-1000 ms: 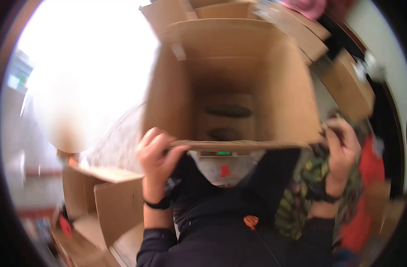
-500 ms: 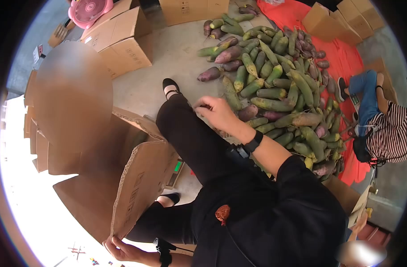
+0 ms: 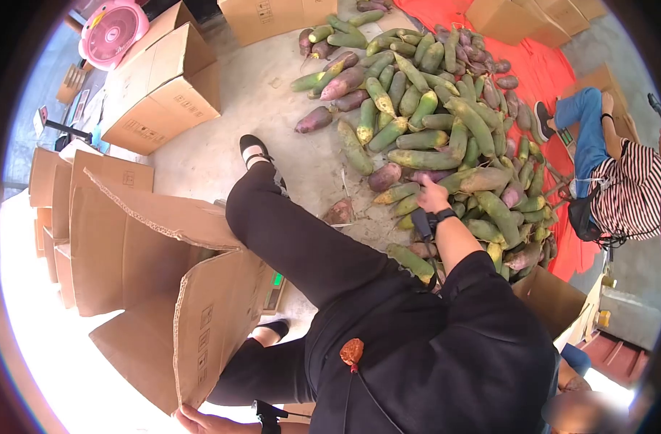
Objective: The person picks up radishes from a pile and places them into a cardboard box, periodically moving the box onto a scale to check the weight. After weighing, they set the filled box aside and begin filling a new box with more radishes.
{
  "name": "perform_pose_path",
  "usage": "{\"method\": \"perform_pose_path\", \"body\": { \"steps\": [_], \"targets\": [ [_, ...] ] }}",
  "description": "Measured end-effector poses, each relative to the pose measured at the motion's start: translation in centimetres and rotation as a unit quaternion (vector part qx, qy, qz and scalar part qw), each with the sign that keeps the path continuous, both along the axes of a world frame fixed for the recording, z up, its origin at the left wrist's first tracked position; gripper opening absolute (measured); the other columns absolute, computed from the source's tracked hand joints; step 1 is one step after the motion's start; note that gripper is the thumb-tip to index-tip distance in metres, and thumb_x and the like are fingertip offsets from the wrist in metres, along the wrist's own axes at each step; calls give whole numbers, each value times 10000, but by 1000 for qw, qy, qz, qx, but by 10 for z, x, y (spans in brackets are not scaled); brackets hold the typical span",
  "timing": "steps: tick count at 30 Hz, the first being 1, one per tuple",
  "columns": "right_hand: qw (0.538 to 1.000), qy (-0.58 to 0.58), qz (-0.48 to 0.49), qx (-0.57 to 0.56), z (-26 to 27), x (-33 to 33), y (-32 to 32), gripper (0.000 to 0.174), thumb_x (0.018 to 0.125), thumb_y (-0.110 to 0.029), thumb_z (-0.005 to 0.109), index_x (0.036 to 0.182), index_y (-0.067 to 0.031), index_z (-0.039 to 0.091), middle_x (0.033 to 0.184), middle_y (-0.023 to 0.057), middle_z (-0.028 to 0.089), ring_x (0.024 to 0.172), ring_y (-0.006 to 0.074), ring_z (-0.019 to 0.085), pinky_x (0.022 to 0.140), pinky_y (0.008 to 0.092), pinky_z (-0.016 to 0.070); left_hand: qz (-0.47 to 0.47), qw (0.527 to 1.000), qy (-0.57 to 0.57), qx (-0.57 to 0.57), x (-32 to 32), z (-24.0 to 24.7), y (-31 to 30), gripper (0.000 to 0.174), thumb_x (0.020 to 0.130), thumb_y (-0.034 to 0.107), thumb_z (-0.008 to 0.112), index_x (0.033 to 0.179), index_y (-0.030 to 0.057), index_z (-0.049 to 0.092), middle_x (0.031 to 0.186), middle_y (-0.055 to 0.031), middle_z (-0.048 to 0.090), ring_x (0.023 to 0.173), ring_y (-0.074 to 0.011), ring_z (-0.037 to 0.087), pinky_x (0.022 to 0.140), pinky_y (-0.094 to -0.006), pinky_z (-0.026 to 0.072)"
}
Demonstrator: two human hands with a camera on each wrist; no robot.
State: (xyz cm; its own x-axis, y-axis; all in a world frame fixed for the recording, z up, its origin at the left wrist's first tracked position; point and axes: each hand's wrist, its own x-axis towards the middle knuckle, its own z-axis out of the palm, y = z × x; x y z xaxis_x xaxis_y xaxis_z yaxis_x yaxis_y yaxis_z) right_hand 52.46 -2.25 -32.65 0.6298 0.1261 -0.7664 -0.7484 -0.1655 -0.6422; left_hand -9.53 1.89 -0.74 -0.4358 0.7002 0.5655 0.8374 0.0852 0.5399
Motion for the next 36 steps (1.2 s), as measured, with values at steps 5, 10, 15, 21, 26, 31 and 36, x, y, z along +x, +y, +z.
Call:
{"method": "perform_pose_path", "body": {
  "steps": [5,10,15,21,26,31,36],
  "targets": [
    [988,-2,-150,24,3,52,-66,549,796,-351,720,1166,-25,478,1120,173,514,915,372,552,666,491,511,-7,999,35,26,2,1,2,259,835,267,649,844,9,660,684,-123,587,631,-255,535,622,-368,450],
    [982,16,-174,73,-29,111,-92,508,830,-371,680,1186,-75,470,1085,142,513,852,303,548,630,436,515,-3,996,68,51,4,2,5,293,827,293,656,773,4,664,613,-116,565,577,-260,527,586,-384,445],
    [990,1,-117,74,1,93,-80,325,848,-437,634,891,-128,546,726,65,549,592,242,511,481,347,409,5,990,111,84,14,7,11,339,820,318,663,701,0,668,542,-108,544,522,-265,519,550,-399,441],
    [967,64,3,246,3,32,-54,259,864,-397,623,926,-148,583,780,-9,595,629,129,533,499,279,400,-7,990,-143,15,24,8,3,122,896,79,505,852,-9,576,812,-36,544,774,-139,494,718,-266,421],
    [955,53,194,219,84,-34,26,254,869,-340,632,1010,-131,597,871,-32,619,717,114,564,560,253,424,-39,998,-49,-2,36,18,5,71,797,-3,556,728,-13,543,710,-53,495,685,-155,444,634,-266,377],
    [862,-85,407,290,205,-94,112,310,893,-228,595,1152,-67,538,1019,11,620,818,110,578,651,257,438,-62,998,-10,7,47,32,10,159,776,87,642,708,-20,546,677,-71,519,666,-181,465,612,-287,381],
    [693,-279,573,337,322,-132,172,488,858,-246,604,1238,36,485,1070,54,597,900,119,552,755,245,414,-66,998,10,18,43,34,10,239,771,172,685,688,-11,556,646,-74,528,610,-178,488,546,-278,371]
  ]
}}
